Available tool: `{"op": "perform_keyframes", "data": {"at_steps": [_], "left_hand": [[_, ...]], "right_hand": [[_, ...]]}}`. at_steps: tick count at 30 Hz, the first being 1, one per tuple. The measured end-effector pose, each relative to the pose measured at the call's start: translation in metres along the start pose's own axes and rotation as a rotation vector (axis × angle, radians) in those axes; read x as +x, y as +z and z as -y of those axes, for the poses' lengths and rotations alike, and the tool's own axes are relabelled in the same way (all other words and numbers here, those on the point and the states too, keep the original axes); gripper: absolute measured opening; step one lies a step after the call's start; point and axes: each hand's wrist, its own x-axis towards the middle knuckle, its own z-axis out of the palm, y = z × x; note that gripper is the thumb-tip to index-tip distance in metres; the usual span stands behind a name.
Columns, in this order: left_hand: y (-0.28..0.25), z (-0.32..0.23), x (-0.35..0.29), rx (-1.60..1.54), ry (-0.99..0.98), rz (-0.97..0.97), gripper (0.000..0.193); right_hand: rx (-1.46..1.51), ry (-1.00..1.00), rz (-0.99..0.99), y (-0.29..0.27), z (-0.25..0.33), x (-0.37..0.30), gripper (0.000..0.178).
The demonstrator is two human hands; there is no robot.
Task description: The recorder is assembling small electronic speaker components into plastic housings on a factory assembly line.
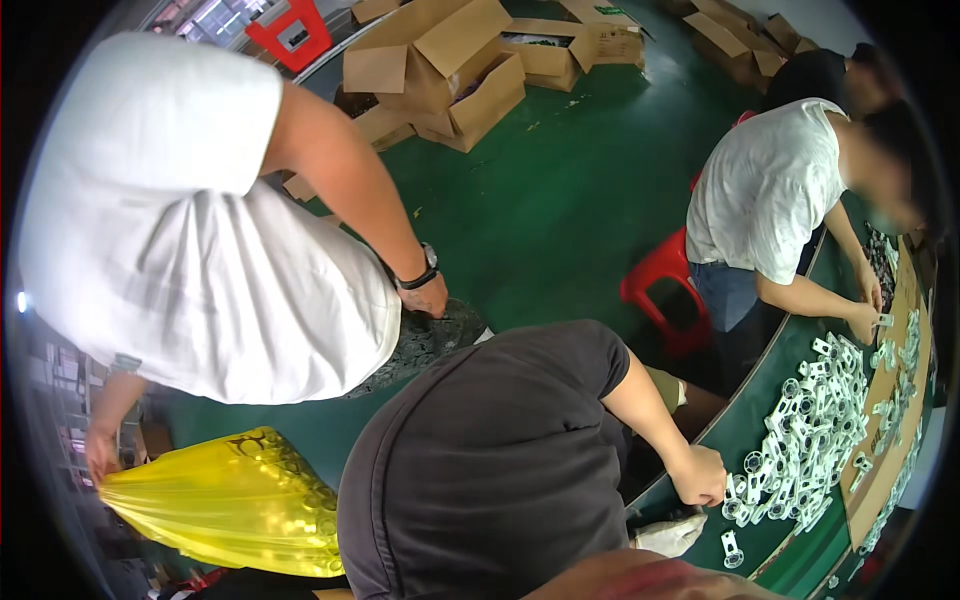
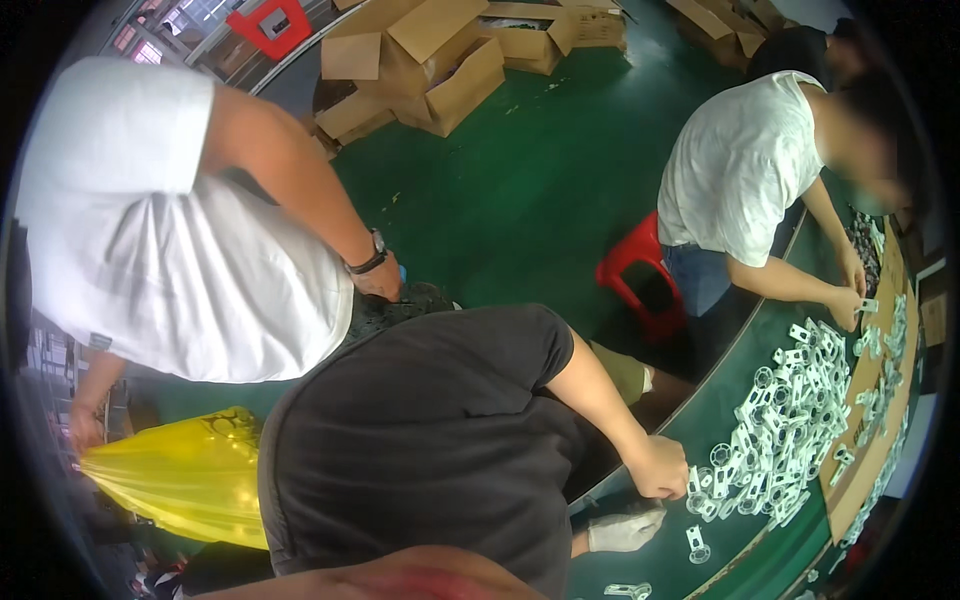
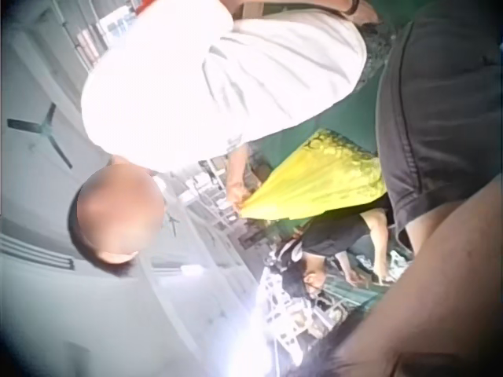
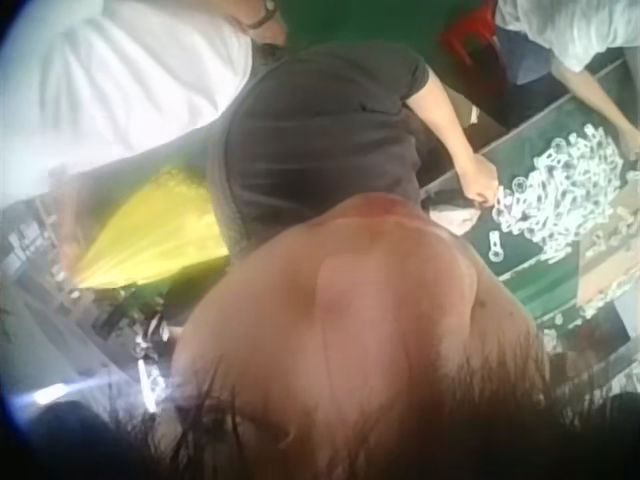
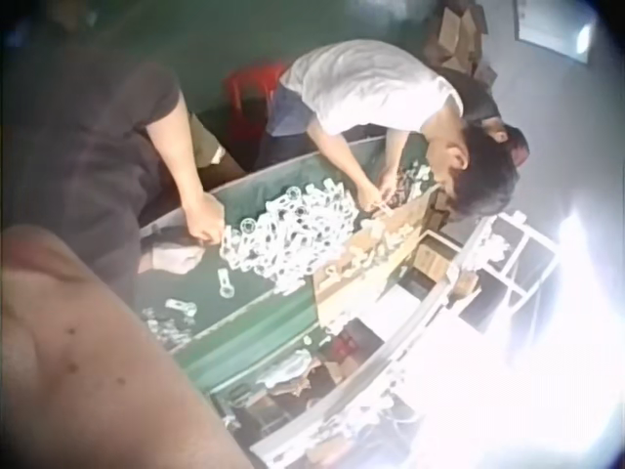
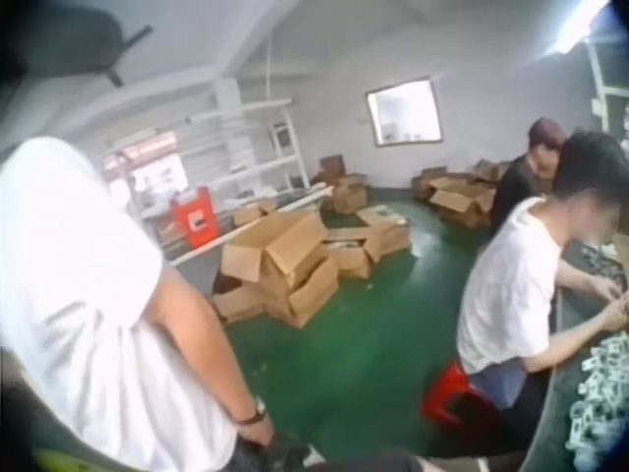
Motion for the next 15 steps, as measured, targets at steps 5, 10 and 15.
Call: {"op": "perform_keyframes", "data": {"at_steps": [5,10,15], "left_hand": [[0.015,-0.002,-0.005,-0.034,0.080,-0.068,0.013],[-0.035,-0.026,-0.004,-0.154,-0.198,0.272,0.031],[-0.023,-0.021,0.031,-0.380,-0.076,0.095,0.015]], "right_hand": [[-0.021,0.006,-0.052,-0.019,0.004,-0.009,0.021],[-0.629,-0.085,0.176,-0.040,-0.007,-0.013,0.023],[-0.437,-0.326,-0.192,-0.013,-0.011,0.013,0.010]]}}
